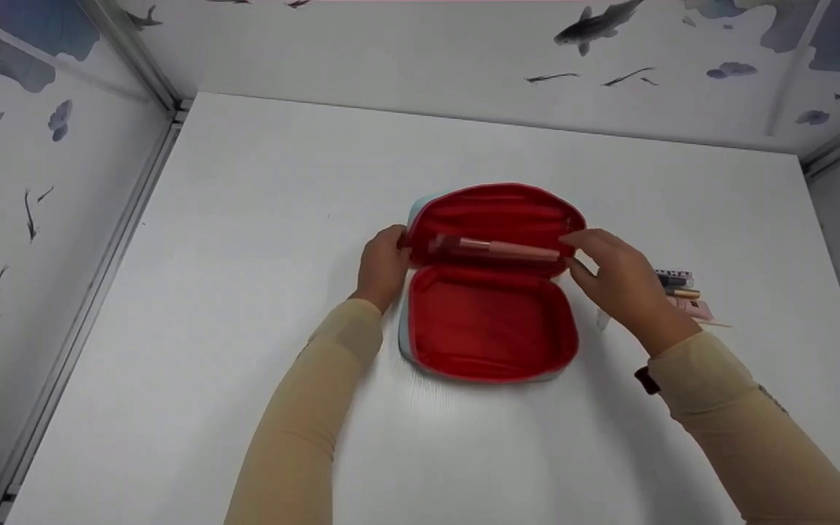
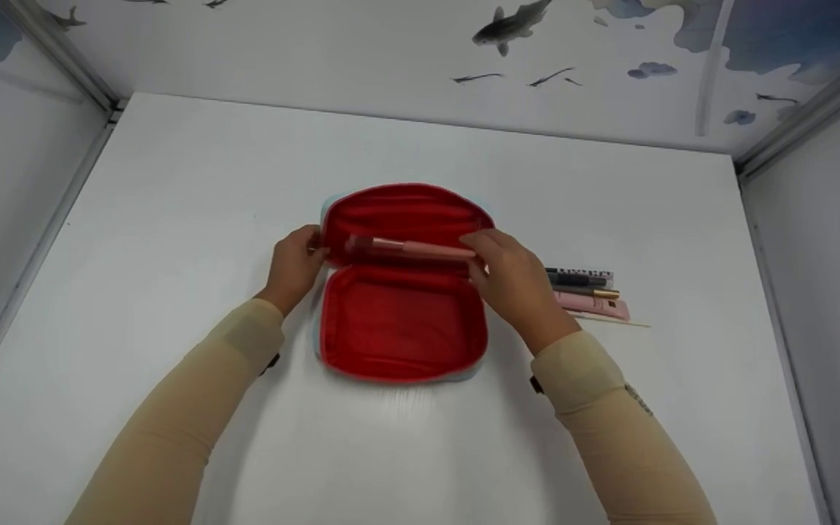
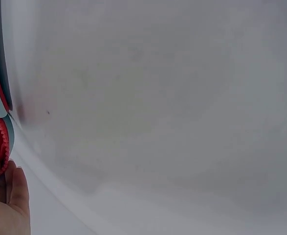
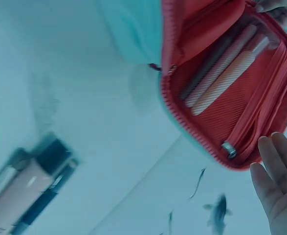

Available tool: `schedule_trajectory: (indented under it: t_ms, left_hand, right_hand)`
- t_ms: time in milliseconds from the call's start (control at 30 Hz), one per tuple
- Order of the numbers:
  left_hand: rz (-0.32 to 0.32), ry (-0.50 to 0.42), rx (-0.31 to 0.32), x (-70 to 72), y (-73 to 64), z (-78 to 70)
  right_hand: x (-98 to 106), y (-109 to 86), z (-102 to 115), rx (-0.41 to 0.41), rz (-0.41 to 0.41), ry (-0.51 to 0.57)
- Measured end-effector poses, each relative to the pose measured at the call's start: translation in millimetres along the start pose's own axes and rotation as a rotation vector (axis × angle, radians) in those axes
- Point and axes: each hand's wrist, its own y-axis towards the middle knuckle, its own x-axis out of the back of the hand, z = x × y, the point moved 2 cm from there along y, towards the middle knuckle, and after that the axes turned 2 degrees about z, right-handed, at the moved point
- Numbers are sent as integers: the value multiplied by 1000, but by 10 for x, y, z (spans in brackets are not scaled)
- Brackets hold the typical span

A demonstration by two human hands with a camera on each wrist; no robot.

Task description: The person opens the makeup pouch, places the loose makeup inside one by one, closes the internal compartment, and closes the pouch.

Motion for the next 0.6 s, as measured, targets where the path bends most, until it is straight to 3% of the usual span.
schedule_trajectory:
  t_ms: [300,600]
  left_hand:
    - [-3,5,3,8,-25,2]
    - [-28,38,-41,-7,-19,-6]
  right_hand:
    - [31,-329,-290,-163,27,56]
    - [6,-563,-480,-167,-13,14]
